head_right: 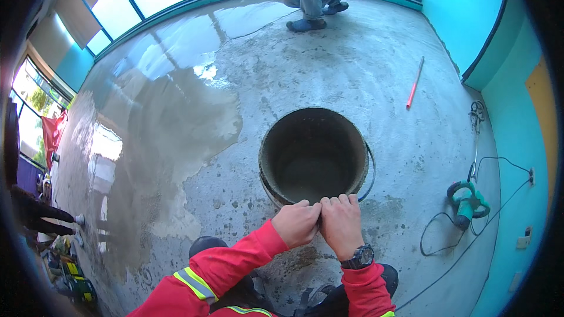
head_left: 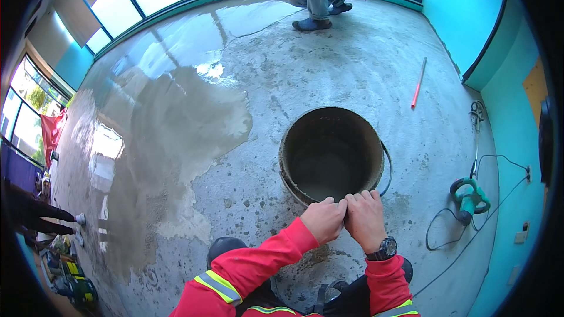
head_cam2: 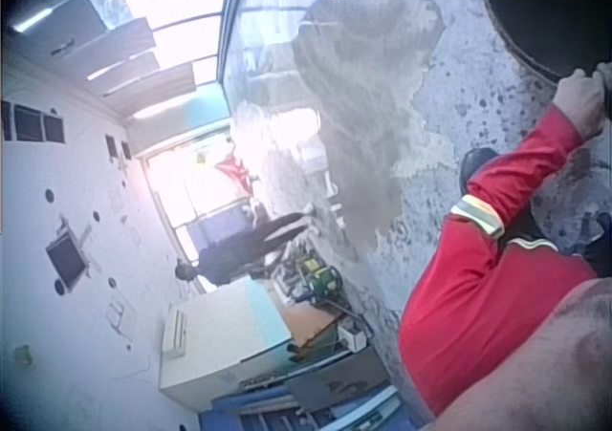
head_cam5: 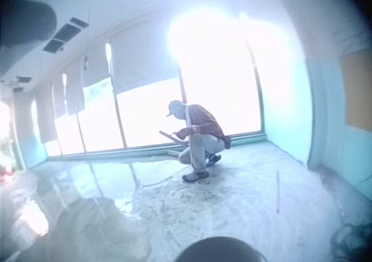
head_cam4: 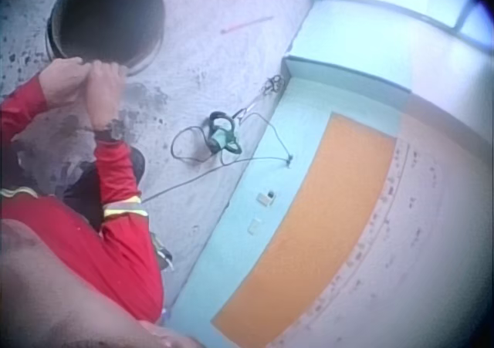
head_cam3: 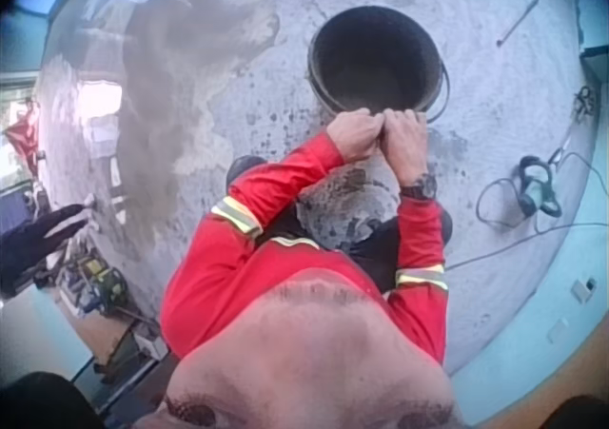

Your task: The person picks up a wooden board and passes it to another worker who is kneeling on a wet concrete floor. They then grip the handle of a bucket and pull it closer across the floor surface.

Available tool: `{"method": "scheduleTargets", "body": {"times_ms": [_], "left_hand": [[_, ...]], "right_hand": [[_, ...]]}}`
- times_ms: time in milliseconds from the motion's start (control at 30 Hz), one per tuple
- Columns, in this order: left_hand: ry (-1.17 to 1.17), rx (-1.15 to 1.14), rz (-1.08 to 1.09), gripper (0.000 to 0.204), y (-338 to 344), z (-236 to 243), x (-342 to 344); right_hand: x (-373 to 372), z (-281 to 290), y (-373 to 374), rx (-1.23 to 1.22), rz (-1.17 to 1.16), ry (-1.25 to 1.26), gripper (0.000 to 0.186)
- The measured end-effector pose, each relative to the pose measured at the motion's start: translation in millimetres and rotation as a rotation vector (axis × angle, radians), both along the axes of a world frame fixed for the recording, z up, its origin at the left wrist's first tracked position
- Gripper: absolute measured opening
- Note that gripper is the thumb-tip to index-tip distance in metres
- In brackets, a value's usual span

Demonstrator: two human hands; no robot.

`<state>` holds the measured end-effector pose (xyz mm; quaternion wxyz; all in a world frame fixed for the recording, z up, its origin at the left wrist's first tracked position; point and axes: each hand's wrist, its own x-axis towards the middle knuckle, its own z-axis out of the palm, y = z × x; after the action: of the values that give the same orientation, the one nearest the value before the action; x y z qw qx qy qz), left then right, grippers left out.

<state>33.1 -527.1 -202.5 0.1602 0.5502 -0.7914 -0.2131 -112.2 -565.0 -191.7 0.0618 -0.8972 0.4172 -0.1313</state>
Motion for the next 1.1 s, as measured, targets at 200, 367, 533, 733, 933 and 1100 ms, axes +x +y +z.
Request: {"method": "scheduleTargets", "body": {"times_ms": [200, 367, 533, 733, 933, 1100], "left_hand": [[0.001, 0.025, 0.002, 0.019, 0.8, 2.3, -0.5], [0.002, 0.012, -0.007, 0.019, 0.1, 2.1, -0.8], [-0.002, 0.019, -0.012, 0.020, 0.6, -0.3, 0.2], [0.015, 0.022, -0.007, 0.019, 0.9, -0.2, 0.3], [0.024, 0.021, -0.015, 0.018, 0.2, -3.6, 0.5], [0.016, 0.008, -0.015, 0.019, 1.0, -2.3, 0.8]], "right_hand": [[-0.6, 0.9, 0.5, 0.001, 0.007, 0.000, 0.003], [-0.5, -0.3, 0.1, 0.005, -0.012, 0.002, 0.005], [0.2, 1.1, 0.3, 0.008, 0.003, 0.017, 0.004], [1.3, 2.5, 1.1, 0.021, -0.012, 0.031, 0.003], [1.1, 1.9, 0.6, 0.026, -0.012, 0.027, 0.003], [1.6, 5.3, 1.1, 0.034, -0.007, 0.016, 0.003]]}}
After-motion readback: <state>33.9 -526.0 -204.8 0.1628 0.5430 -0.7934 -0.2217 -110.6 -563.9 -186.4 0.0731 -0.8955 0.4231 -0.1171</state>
